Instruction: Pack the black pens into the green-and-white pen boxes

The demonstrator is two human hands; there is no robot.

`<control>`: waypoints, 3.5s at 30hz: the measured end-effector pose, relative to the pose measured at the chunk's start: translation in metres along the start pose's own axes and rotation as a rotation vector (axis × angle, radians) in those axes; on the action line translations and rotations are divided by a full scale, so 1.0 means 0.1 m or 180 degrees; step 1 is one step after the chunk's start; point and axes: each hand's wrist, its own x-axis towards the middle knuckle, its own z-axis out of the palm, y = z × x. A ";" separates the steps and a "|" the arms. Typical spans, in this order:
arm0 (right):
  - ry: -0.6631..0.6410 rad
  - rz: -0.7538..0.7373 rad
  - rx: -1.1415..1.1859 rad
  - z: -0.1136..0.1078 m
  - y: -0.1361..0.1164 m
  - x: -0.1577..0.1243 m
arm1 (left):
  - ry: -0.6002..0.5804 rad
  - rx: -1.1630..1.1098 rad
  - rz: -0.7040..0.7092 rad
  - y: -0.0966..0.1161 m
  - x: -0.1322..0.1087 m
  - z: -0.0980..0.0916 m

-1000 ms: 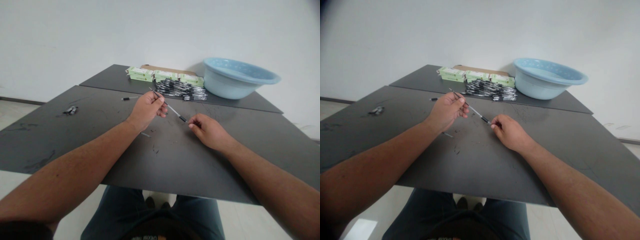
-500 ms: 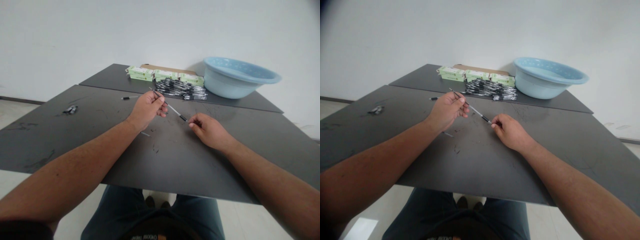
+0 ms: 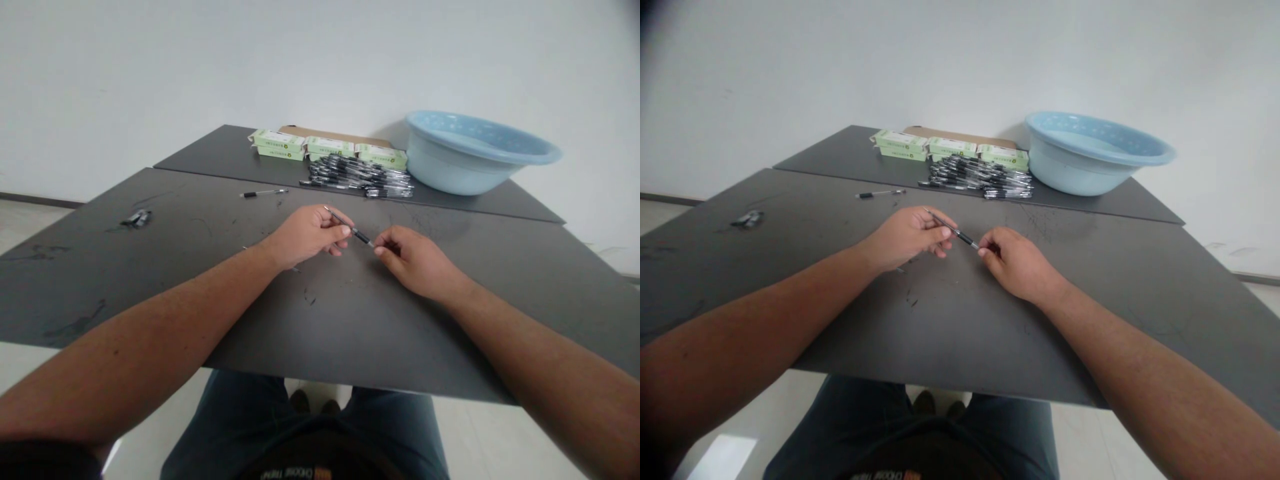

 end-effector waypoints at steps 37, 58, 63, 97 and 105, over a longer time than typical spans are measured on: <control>-0.0205 -0.0252 -0.0705 -0.02 0.15 0.01 | 0.1127 0.5059 -0.0547 -0.06 0.27 -1.45; 0.0305 -0.0085 -0.0361 -0.06 0.18 0.03 | -0.0009 0.3906 0.1465 0.22 0.08 -0.48; 0.0125 -0.0550 -0.0162 0.06 -0.11 0.02 | 0.0601 0.3603 0.2038 0.20 0.11 -0.55; -0.1683 -0.0647 -0.1517 0.32 -1.22 0.30 | 0.1767 0.3263 0.2371 0.19 0.20 -0.86; -0.0380 -0.0197 -0.0293 -0.44 -0.66 0.27 | 0.1017 0.2016 0.1367 0.08 0.18 -0.50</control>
